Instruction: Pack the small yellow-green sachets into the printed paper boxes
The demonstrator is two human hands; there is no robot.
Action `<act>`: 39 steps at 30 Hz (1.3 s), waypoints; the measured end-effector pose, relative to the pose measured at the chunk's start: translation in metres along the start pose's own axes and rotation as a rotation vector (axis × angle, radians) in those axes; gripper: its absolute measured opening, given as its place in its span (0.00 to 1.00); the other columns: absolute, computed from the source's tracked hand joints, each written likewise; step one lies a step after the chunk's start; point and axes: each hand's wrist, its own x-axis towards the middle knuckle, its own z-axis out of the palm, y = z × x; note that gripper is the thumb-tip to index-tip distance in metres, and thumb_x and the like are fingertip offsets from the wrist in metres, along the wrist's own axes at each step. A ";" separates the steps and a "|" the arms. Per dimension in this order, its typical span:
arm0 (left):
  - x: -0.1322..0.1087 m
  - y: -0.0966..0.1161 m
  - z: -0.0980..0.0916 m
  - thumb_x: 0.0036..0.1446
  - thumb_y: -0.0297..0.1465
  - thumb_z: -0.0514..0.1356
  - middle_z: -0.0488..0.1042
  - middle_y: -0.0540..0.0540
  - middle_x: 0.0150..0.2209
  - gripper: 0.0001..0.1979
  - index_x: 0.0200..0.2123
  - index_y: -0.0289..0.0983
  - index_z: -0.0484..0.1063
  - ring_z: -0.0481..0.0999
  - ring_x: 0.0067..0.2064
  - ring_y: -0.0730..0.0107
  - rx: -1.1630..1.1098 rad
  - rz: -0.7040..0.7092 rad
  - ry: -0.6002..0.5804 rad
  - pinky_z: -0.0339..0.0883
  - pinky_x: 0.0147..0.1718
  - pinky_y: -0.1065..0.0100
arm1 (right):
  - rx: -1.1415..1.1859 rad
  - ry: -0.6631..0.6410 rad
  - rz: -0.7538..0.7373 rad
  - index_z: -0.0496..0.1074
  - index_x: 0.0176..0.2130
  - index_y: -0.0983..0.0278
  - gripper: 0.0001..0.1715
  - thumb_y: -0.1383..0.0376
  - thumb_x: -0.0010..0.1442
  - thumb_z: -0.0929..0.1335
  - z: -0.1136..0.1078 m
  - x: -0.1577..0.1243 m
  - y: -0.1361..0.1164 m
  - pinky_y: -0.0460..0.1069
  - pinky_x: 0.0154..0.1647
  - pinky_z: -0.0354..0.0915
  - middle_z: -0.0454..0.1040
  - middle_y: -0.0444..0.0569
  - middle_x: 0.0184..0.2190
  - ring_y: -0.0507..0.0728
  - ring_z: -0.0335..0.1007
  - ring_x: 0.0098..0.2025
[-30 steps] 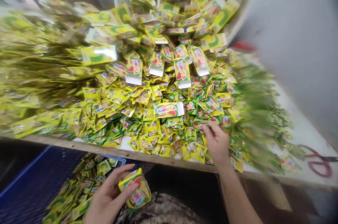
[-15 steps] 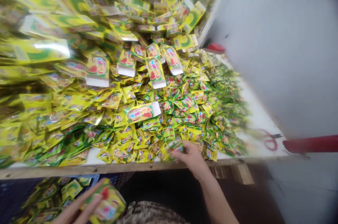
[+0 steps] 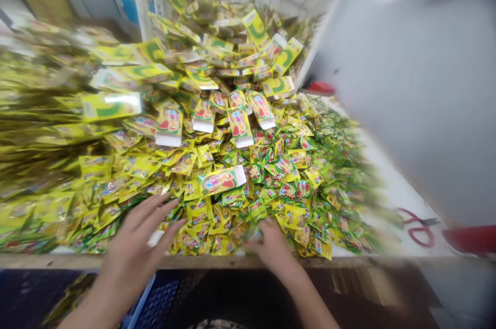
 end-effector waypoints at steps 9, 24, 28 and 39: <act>0.086 0.044 0.072 0.57 0.34 0.61 0.70 0.36 0.52 0.25 0.58 0.38 0.63 0.67 0.53 0.47 0.408 0.181 -0.167 0.60 0.45 0.51 | 0.052 0.016 0.053 0.71 0.40 0.65 0.20 0.73 0.45 0.73 0.006 -0.003 -0.003 0.53 0.45 0.63 0.72 0.55 0.41 0.65 0.68 0.46; -0.032 0.055 0.115 0.52 0.31 0.62 0.71 0.39 0.53 0.30 0.59 0.40 0.61 0.73 0.53 0.52 0.183 0.115 -0.287 0.70 0.50 0.54 | 0.803 0.224 0.001 0.74 0.40 0.65 0.13 0.60 0.57 0.71 -0.051 -0.001 -0.032 0.49 0.40 0.66 0.75 0.48 0.35 0.57 0.70 0.37; -0.041 0.064 0.133 0.52 0.30 0.61 0.70 0.39 0.53 0.30 0.60 0.40 0.62 0.71 0.55 0.49 0.022 -0.069 -0.259 0.66 0.54 0.47 | 0.475 0.288 -0.100 0.75 0.34 0.64 0.05 0.65 0.56 0.70 -0.049 -0.001 -0.036 0.48 0.40 0.63 0.73 0.46 0.32 0.55 0.67 0.36; -0.056 0.078 0.127 0.51 0.30 0.64 0.62 0.35 0.59 0.30 0.58 0.37 0.63 0.57 0.63 0.42 -0.444 -0.348 -0.354 0.47 0.62 0.38 | 0.078 -0.082 -0.175 0.76 0.34 0.59 0.12 0.74 0.52 0.67 -0.076 0.000 -0.046 0.47 0.42 0.64 0.74 0.45 0.36 0.56 0.70 0.40</act>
